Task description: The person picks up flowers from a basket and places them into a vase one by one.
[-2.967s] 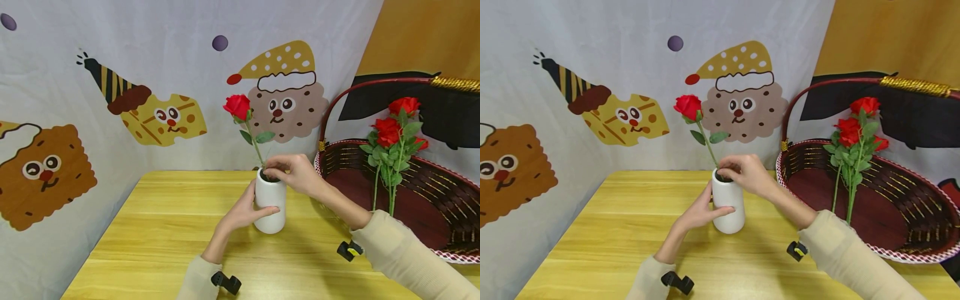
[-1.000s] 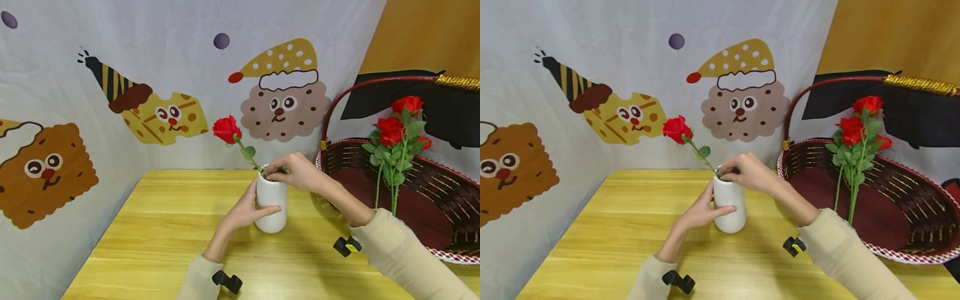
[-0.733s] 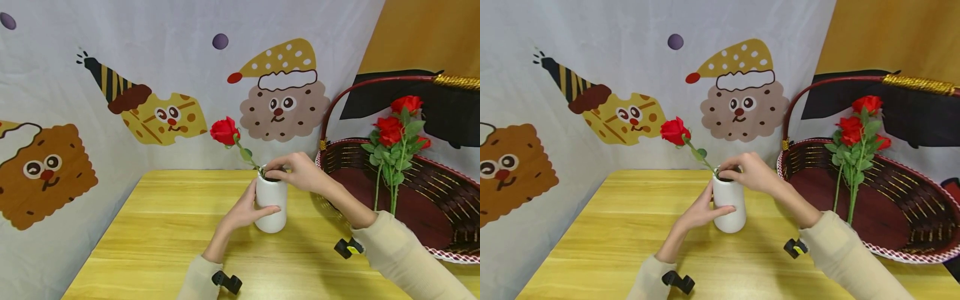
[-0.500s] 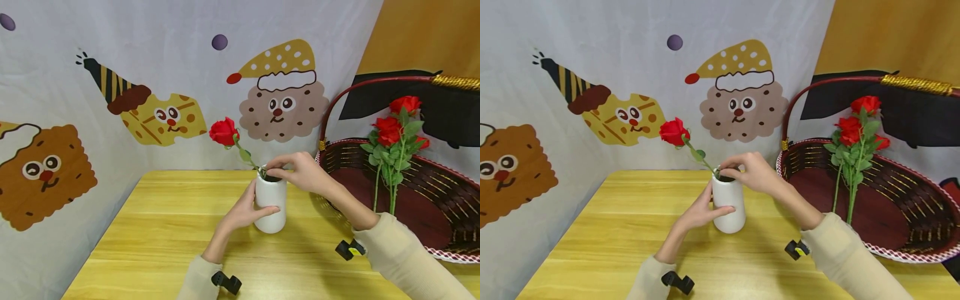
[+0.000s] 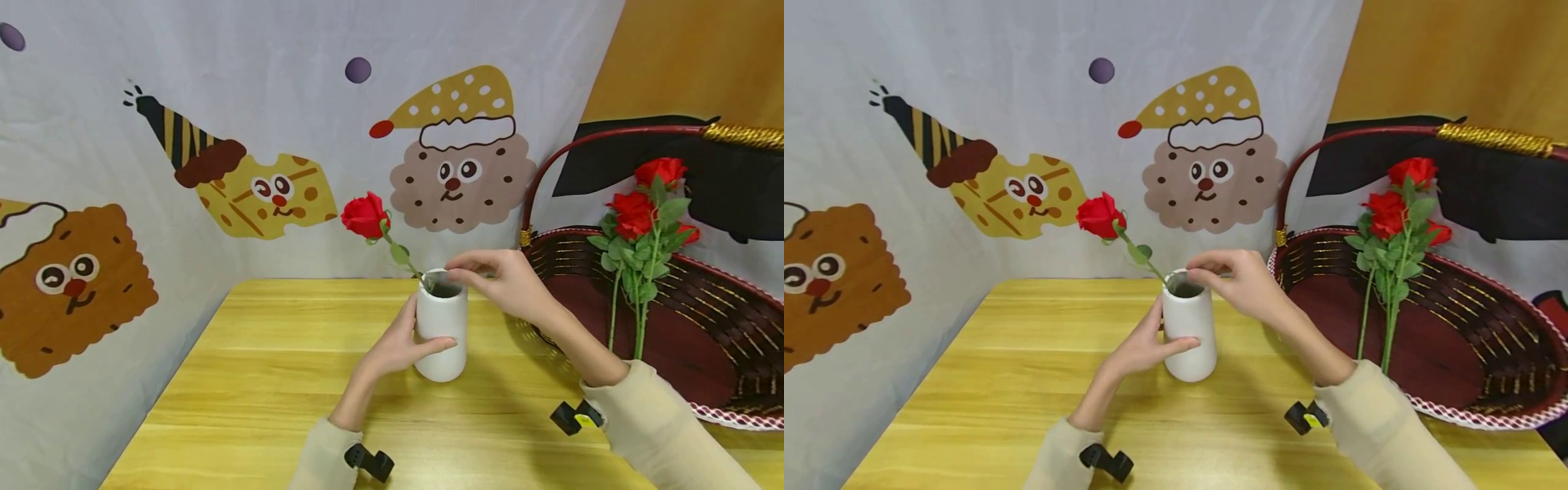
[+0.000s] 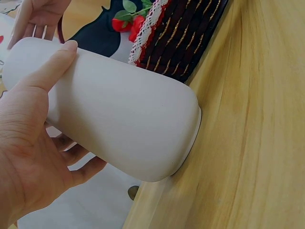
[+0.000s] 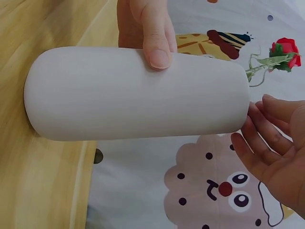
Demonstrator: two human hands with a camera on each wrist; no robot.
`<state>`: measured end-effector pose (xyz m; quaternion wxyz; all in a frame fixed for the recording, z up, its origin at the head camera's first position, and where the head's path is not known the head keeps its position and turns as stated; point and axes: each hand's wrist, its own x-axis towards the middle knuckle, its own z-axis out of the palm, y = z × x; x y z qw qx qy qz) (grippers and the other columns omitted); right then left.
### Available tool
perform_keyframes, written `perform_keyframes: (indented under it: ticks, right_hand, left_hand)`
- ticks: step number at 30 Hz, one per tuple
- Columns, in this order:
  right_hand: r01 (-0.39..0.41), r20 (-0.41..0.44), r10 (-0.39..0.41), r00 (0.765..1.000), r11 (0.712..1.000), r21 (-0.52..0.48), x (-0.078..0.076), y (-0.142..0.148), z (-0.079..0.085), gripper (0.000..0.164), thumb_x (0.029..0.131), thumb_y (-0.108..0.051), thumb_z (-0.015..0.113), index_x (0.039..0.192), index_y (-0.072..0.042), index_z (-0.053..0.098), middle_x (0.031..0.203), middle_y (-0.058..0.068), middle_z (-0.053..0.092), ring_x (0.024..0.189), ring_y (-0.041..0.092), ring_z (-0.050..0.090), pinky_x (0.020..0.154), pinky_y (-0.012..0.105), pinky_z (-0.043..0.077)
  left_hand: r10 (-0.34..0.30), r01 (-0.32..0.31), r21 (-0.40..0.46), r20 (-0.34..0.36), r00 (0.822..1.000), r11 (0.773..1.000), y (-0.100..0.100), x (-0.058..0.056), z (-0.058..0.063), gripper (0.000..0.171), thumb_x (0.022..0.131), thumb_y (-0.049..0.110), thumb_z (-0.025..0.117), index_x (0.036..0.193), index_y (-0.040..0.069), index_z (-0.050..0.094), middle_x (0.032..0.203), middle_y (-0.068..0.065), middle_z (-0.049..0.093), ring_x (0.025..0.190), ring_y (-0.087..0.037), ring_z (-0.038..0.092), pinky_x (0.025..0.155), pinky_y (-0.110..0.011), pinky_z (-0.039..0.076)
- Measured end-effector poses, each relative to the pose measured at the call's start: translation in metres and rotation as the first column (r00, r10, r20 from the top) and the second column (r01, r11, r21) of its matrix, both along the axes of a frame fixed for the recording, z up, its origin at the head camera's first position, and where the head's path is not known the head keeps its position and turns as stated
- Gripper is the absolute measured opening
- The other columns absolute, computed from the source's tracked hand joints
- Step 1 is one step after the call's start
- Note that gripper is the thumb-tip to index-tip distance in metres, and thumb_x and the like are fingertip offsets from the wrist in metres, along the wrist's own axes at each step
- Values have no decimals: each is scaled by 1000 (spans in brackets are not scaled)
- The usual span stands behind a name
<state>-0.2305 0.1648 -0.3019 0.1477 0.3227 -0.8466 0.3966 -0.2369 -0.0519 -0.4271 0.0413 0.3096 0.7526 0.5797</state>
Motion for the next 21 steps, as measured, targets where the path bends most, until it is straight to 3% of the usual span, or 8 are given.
perform_keyframes:
  ticks: [8,21]
  right_hand:
    - [33,15,-32,999,999,-37,7,7,-2,15,96,-15,71,107,-9,78,101,-3,75,89,10,71,77,22,54]
    - [28,100,-16,995,992,-120,17,23,-2,14,98,-13,68,109,-10,76,103,2,75,83,14,72,76,26,58]
  left_hand:
    - [-2,2,6,-17,1000,1000,2,0,1,84,90,30,79,154,32,25,139,8,49,124,-13,53,106,-42,42]
    - [18,-18,-5,-18,1000,1000,2,0,0,86,88,31,81,154,34,26,139,10,48,125,-12,52,108,-43,40]
